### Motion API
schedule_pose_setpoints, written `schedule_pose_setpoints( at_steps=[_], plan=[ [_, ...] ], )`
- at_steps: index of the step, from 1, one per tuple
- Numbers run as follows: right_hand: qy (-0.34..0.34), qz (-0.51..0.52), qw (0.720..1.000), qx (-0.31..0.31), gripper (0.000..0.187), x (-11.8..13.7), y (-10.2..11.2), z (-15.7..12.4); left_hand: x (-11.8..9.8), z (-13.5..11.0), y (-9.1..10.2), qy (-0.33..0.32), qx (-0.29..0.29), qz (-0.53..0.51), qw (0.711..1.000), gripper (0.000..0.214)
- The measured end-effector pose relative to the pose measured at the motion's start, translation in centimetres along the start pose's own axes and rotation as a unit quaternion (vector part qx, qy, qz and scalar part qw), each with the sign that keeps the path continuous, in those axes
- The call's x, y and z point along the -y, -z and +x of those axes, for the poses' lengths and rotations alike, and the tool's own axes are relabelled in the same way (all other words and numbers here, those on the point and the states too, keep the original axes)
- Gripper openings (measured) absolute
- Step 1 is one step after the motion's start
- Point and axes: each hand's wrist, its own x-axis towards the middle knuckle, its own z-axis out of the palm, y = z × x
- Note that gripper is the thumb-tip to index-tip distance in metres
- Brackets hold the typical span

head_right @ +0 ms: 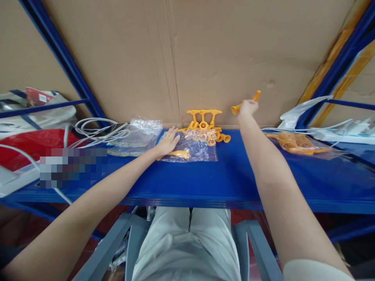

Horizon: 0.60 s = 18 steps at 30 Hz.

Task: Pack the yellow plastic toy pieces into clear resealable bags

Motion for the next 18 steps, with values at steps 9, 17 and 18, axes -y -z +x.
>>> schedule_pose_setpoints(
  at_steps=[9,17,18],
  plan=[
    [0.055,0.019,0.993,0.103,0.012,3.3,2.0,-5.3,0.4,0.1,-0.2,-0.008,-0.009,-0.007,1.0,0.057],
    [0.178,-0.286,0.839,0.426,0.004,4.7,6.1,-8.8,0.0,0.0,0.2,-0.001,0.006,-0.009,1.0,0.059],
    [0.19,-0.305,0.825,0.436,0.004,4.5,6.2,-9.1,0.1,0.1,0.2,-0.001,0.005,-0.01,1.0,0.059]
  ],
)
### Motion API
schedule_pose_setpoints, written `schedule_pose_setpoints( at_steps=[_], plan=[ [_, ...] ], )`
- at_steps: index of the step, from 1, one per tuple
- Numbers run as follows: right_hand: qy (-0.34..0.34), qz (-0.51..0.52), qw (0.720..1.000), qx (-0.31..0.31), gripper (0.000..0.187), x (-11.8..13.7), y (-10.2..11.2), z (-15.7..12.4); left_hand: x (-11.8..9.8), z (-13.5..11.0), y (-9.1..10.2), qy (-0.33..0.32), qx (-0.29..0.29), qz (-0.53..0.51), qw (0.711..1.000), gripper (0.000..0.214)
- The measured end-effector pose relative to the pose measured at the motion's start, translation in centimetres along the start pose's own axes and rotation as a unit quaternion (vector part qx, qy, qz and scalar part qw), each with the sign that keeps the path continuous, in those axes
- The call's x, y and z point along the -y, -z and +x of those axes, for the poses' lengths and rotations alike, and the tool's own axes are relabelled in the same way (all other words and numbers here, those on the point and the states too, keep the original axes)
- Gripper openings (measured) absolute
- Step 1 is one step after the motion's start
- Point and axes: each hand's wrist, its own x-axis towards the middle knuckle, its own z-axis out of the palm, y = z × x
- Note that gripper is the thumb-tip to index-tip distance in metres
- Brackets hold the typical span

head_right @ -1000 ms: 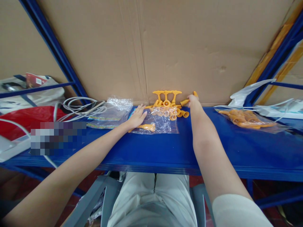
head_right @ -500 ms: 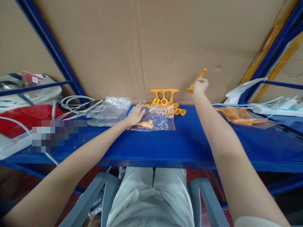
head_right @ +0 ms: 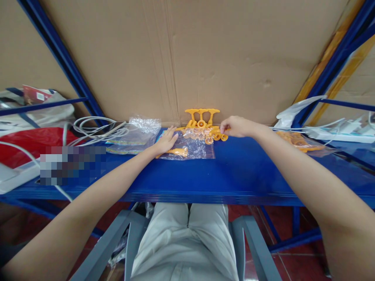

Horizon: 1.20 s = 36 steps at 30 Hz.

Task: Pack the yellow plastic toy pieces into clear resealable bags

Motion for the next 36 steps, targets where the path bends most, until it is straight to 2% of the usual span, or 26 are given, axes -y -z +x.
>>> schedule_pose_setpoints(
  at_steps=[4,11,15,21,27,31,36],
  plan=[
    [0.026,-0.058,0.998,0.019,0.008,0.1,-1.4,-0.6,0.2,0.1,-0.1,-0.001,-0.004,-0.003,1.0,0.059],
    [0.089,-0.048,0.995,0.008,0.017,1.9,-3.3,-0.8,0.5,0.2,-0.3,-0.004,0.01,-0.012,1.0,0.06],
    [0.119,-0.025,0.992,0.028,0.021,2.5,-3.7,-1.0,0.2,0.1,-0.2,0.0,0.021,-0.015,1.0,0.061],
    [0.129,-0.06,0.989,0.03,0.023,2.4,-3.8,-1.4,0.1,-0.1,0.0,0.009,0.037,-0.012,0.999,0.063],
    [0.204,-0.1,0.973,0.051,0.023,3.0,-3.7,-2.4,0.3,0.0,0.0,0.011,0.057,-0.02,0.998,0.065],
    [0.221,-0.127,0.967,0.024,0.024,3.1,-4.1,-2.5,0.1,0.0,0.1,0.016,0.072,-0.016,0.997,0.067],
    [0.235,-0.114,0.965,-0.017,0.025,3.7,-5.4,-1.4,-0.1,-0.2,0.2,0.019,0.096,-0.031,0.995,0.069]
  ],
)
